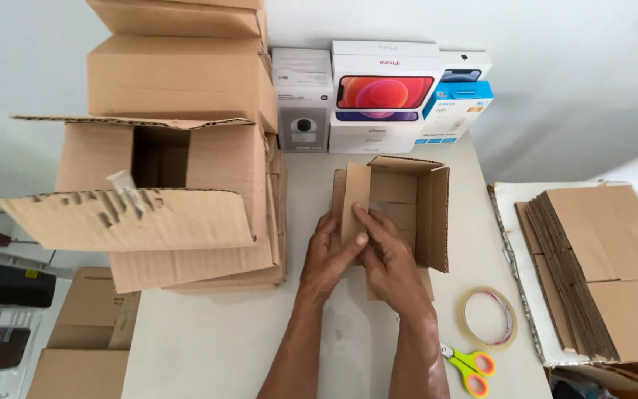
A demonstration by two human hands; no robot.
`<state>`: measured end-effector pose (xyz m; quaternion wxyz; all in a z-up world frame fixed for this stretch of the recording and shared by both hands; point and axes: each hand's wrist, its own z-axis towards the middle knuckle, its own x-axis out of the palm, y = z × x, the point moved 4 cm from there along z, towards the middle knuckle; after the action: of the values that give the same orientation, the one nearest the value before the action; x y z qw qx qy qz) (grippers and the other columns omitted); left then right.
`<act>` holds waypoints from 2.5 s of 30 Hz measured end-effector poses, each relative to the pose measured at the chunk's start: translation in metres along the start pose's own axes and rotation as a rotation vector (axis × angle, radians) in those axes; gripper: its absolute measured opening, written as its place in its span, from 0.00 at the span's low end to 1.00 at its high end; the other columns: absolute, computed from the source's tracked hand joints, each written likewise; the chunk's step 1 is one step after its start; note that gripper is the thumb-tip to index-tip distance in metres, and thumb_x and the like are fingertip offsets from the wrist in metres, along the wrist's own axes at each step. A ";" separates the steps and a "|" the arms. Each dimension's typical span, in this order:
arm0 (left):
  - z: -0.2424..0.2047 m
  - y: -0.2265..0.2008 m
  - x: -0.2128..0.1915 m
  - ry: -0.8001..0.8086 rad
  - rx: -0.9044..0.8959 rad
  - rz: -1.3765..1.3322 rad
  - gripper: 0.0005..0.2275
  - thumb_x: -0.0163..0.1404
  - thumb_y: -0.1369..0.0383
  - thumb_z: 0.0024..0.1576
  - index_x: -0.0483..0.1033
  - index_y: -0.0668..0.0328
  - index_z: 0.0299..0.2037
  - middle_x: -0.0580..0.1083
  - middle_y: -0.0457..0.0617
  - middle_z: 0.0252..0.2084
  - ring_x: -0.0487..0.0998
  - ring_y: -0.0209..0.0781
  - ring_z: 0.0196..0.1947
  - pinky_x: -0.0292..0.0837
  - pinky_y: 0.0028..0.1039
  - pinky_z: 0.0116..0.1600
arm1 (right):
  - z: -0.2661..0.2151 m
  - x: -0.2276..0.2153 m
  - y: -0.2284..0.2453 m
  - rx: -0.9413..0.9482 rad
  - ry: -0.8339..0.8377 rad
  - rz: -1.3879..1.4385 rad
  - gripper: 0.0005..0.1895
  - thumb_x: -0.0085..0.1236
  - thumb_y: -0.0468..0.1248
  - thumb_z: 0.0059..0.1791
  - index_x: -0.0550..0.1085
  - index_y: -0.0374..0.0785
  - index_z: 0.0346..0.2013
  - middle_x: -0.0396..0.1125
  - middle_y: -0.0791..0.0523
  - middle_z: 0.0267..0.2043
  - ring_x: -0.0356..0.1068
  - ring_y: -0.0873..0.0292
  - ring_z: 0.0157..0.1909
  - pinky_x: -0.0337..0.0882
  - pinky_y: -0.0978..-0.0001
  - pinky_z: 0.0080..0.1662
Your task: Assembling small cardboard boxes by folding them and applying tape.
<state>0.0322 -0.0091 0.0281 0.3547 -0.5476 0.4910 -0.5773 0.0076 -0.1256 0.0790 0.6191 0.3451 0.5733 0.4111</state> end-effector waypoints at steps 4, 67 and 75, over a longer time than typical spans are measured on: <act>0.001 0.005 -0.002 -0.030 -0.034 -0.007 0.22 0.59 0.55 0.56 0.78 0.65 0.51 0.61 0.59 0.69 0.59 0.56 0.70 0.56 0.45 0.72 | 0.002 0.001 -0.006 -0.008 0.028 -0.011 0.28 0.50 0.27 0.51 0.69 0.44 0.66 0.65 0.41 0.61 0.62 0.38 0.68 0.60 0.39 0.65; -0.076 -0.010 -0.029 -0.122 -0.112 0.193 0.12 0.56 0.63 0.56 0.79 0.69 0.31 0.69 0.56 0.45 0.70 0.49 0.50 0.68 0.42 0.59 | -0.046 -0.086 -0.028 0.288 0.073 0.214 0.51 0.62 0.29 0.40 0.50 0.35 0.76 0.65 0.37 0.60 0.68 0.40 0.54 0.71 0.42 0.49; -0.072 0.006 -0.029 -0.105 -0.045 0.229 0.11 0.56 0.65 0.55 0.79 0.69 0.32 0.70 0.59 0.55 0.70 0.51 0.58 0.65 0.44 0.63 | -0.061 -0.059 -0.039 0.294 0.027 0.131 0.47 0.73 0.23 0.32 0.68 0.37 0.66 0.71 0.48 0.58 0.69 0.51 0.56 0.73 0.53 0.52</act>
<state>-0.0344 0.0299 0.0203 0.4310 -0.5251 0.5441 -0.4924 -0.0490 -0.1979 0.0630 0.5260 0.4630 0.6118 0.3668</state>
